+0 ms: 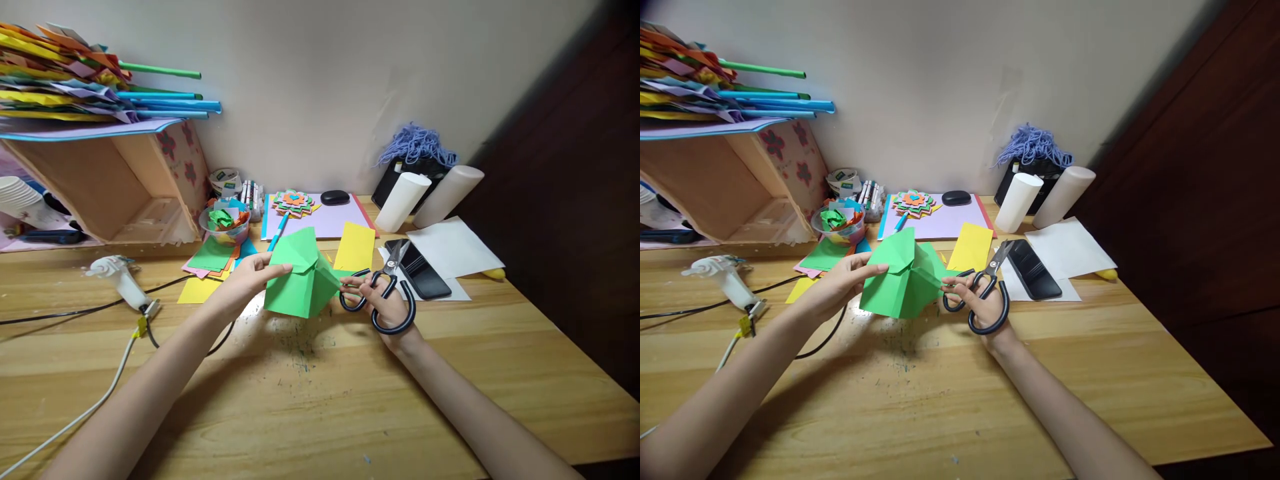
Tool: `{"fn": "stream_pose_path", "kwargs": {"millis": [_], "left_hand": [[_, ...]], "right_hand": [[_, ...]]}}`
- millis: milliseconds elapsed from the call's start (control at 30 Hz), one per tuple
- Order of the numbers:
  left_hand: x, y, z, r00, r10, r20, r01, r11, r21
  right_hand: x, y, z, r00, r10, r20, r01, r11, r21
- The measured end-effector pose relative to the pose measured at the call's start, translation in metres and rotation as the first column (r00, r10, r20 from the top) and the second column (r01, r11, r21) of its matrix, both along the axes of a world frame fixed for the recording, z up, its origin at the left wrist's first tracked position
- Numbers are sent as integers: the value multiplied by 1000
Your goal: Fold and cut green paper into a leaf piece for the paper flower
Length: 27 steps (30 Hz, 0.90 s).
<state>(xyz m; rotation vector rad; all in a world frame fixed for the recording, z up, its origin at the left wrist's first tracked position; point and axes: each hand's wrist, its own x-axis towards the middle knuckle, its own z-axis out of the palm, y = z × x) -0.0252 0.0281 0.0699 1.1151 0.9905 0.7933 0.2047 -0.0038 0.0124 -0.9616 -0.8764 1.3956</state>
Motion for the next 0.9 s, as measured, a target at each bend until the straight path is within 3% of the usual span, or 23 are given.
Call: {"fn": "stream_pose_path", "kwargs": {"millis": [167,267,467,667,800,900], "left_hand": [[2,0,-3,997,-21,-79,25,999,46],[8,-1,-10,999,29,-44,-27,999,42],[24,-12,-23,968,97,230,-60,985,-165],[40,-26,-34,806,126,579,36,965,-259],[50,-34,-56,712,112,693,130,949,-287],[57,-41,-71,731,66,679,149,956,-253]], "right_hand": [[-7,-3,-3,998,18,61,-16,999,-28],[-11,-4,-9,1000,15,25,-14,999,-45],[-12,-4,-7,988,-82,-128,65,989,-135],[-6,-4,-3,962,-128,-240,87,981,-173],[-3,-3,-1,945,-182,-272,147,979,-144],[0,-1,1,919,-252,-305,217,966,-144]]}}
